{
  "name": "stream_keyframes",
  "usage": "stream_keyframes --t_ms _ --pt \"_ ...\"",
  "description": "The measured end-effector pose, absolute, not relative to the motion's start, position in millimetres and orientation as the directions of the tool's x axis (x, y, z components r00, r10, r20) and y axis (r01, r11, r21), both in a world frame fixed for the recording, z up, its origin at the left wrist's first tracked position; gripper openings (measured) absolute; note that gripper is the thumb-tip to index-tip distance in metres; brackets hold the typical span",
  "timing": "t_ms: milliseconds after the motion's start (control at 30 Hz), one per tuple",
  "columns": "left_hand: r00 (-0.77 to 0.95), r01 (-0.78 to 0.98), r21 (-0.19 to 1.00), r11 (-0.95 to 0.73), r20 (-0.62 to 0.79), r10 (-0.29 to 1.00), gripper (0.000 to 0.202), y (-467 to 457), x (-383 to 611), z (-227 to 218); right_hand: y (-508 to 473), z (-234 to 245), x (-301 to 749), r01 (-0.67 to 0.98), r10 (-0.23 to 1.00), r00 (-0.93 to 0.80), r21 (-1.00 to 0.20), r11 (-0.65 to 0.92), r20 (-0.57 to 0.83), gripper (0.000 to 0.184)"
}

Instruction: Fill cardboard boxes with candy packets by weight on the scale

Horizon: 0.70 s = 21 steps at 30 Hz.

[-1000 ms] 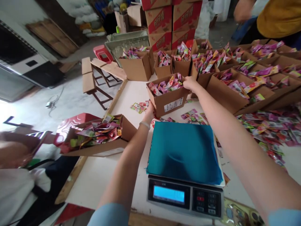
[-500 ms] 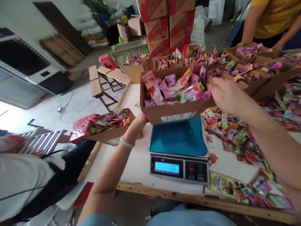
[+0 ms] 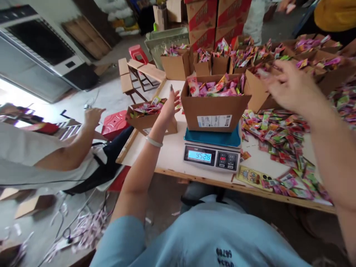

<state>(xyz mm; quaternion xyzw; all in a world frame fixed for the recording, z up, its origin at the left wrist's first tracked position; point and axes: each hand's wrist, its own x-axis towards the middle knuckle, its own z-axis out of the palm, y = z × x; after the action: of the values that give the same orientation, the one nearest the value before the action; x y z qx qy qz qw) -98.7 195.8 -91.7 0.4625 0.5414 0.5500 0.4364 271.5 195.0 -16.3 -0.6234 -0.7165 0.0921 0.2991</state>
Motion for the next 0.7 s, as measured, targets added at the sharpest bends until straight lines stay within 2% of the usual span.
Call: stream_keyframes --t_ms 100,300,400,500,700 --pt "-0.216 0.072 0.997 -0.042 0.057 0.975 0.063 187.1 -97.7 -71.1 186.9 -7.8 295.5 0.77 0.906 -0.034 -0.567 0.293 0.421 0.097" --pt "-0.214 0.15 0.974 -0.169 0.199 0.956 0.061 174.8 -86.0 -58.0 191.9 2.1 304.4 0.69 0.882 -0.09 -0.61 0.39 0.462 0.077" --pt "-0.174 0.186 0.957 -0.223 0.255 0.951 0.061 171.1 -80.6 -57.0 205.0 11.9 286.7 0.651 0.851 -0.175 -0.59 0.477 0.495 0.061" --pt "-0.173 0.189 0.959 -0.214 0.247 0.954 0.065 168.7 -78.6 -57.0 216.6 26.3 258.1 0.634 0.815 -0.281 -0.54 0.553 0.506 0.044" --pt "-0.207 0.147 0.968 -0.202 0.23 0.951 0.056 174.8 -88.6 -68.3 223.7 55.0 207.6 0.702 0.802 -0.416 -0.409 0.583 0.429 0.03"
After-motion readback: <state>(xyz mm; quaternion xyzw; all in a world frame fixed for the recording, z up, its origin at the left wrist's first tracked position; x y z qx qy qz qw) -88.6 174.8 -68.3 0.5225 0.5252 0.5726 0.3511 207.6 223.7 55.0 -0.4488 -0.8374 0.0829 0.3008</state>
